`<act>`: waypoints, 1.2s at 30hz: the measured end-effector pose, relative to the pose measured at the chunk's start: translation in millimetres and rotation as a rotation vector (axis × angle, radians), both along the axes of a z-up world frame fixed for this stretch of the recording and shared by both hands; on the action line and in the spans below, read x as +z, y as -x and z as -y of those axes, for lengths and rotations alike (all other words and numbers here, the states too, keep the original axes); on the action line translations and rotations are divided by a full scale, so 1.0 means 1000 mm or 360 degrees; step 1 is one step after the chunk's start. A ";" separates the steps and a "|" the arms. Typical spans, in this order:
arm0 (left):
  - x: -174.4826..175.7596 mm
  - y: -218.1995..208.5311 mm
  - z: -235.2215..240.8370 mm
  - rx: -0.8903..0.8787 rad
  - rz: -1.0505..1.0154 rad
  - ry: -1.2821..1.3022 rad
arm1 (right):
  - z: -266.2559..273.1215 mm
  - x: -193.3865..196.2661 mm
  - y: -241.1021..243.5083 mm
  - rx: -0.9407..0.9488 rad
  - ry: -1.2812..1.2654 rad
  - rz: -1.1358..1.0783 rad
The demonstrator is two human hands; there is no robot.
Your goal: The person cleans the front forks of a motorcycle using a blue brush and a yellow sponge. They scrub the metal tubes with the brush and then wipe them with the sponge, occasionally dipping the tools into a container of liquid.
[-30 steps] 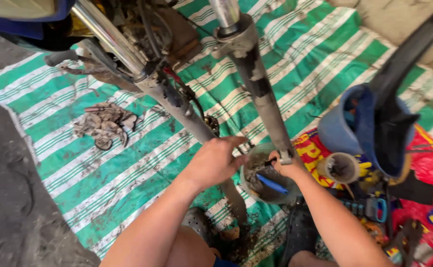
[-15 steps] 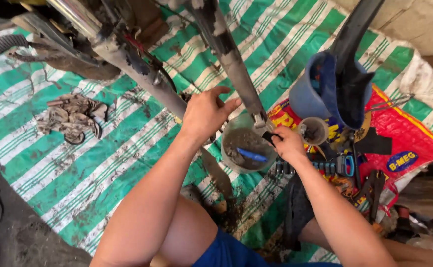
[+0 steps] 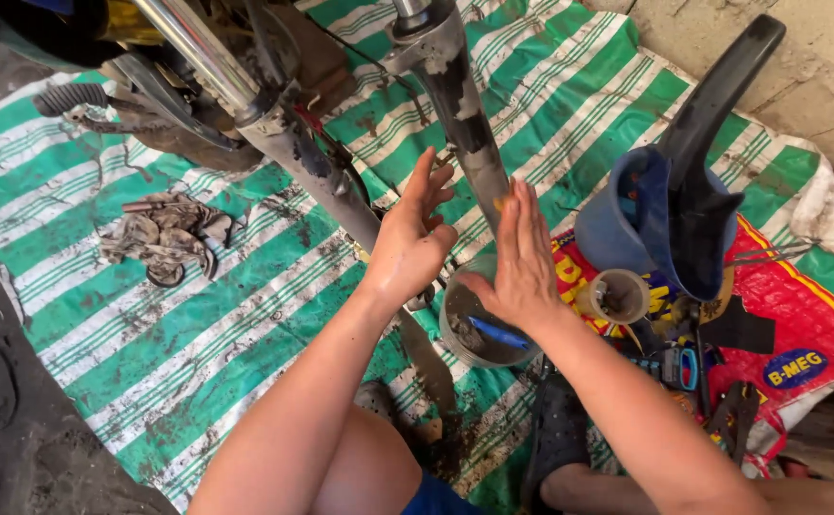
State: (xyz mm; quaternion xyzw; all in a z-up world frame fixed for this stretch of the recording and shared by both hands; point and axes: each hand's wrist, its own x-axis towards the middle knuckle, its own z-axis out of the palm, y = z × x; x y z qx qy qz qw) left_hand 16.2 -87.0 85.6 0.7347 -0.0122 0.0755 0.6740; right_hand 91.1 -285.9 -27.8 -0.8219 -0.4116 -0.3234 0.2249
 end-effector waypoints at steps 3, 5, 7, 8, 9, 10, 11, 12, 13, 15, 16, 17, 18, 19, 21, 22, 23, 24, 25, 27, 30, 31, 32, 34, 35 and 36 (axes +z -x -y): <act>-0.009 -0.009 -0.003 -0.0007 0.0017 -0.0139 | -0.032 0.056 -0.027 0.0048 0.0009 0.0175; -0.033 -0.027 -0.005 0.0041 0.0106 0.0748 | -0.051 0.102 -0.036 0.0209 0.0059 0.0116; -0.021 -0.015 -0.018 0.0112 0.0139 0.0747 | -0.050 0.114 -0.033 0.0230 0.0077 0.0061; -0.014 -0.009 -0.024 0.0180 0.0183 0.0741 | -0.049 0.121 -0.033 0.0250 0.0091 0.0018; -0.007 -0.002 -0.026 0.0184 0.0183 0.0746 | -0.040 0.115 -0.026 0.0254 0.0097 0.0016; -0.001 0.005 -0.028 0.0257 0.0233 0.0531 | -0.031 0.108 -0.019 0.0251 0.0168 0.0013; 0.005 0.012 -0.031 0.0330 0.0280 0.0315 | -0.023 0.102 -0.011 0.0248 0.0240 0.0010; 0.006 0.018 -0.036 0.0327 0.0284 0.0312 | -0.008 0.078 -0.012 0.0245 0.0237 0.0014; 0.006 0.025 -0.042 0.0419 0.0443 -0.0009 | 0.006 0.054 -0.013 0.0216 0.0265 0.0152; 0.004 0.031 -0.053 0.0520 0.0612 -0.0330 | 0.017 0.032 -0.022 0.0195 0.0295 0.0305; 0.002 0.035 -0.060 0.0560 0.0595 -0.0347 | 0.012 0.032 -0.024 0.0174 0.0279 0.0320; -0.001 0.040 -0.066 0.0600 0.0577 -0.0365 | 0.007 0.031 -0.026 0.0153 0.0262 0.0334; -0.005 0.040 -0.069 0.0609 0.0573 -0.0372 | -0.006 0.047 -0.031 0.0164 0.0256 0.0331; -0.010 0.040 -0.072 0.0593 0.0563 -0.0344 | -0.018 0.064 -0.035 0.0152 0.0218 0.0380; -0.010 0.039 -0.077 0.0575 0.0553 -0.0326 | -0.046 0.098 -0.049 0.0139 0.0169 0.0427; -0.008 0.041 -0.074 0.0572 0.0556 -0.0399 | -0.057 0.113 -0.055 0.0175 0.0134 0.0401; -0.006 0.043 -0.072 0.0566 0.0558 -0.0473 | -0.068 0.128 -0.063 0.0210 0.0098 0.0375; -0.005 0.045 -0.072 0.0559 0.0563 -0.0468 | -0.066 0.132 -0.061 0.0202 0.0102 0.0378; -0.004 0.046 -0.072 0.0544 0.0556 -0.0492 | -0.064 0.135 -0.059 0.0228 0.0118 0.0362; -0.003 0.045 -0.075 0.0534 0.0563 -0.0518 | -0.053 0.129 -0.061 0.0255 0.0133 0.0359; -0.008 0.057 -0.073 0.0527 0.0642 -0.0666 | -0.011 0.088 -0.047 0.0270 0.0225 0.0316; -0.007 0.062 -0.068 0.0508 0.0647 -0.0746 | 0.006 0.076 -0.041 0.0290 0.0197 0.0277; -0.004 0.063 -0.065 0.0485 0.0666 -0.0829 | 0.022 0.065 -0.037 0.0305 0.0162 0.0248; -0.006 0.069 -0.041 0.0298 0.0605 -0.0874 | 0.038 0.058 -0.028 0.0288 0.0102 0.0025; -0.006 0.072 -0.029 0.0137 0.0557 -0.0926 | 0.047 0.055 -0.023 0.0292 0.0032 -0.0175; -0.012 0.072 -0.013 0.0106 0.0544 -0.0919 | 0.054 0.057 -0.024 0.0267 0.0032 -0.0197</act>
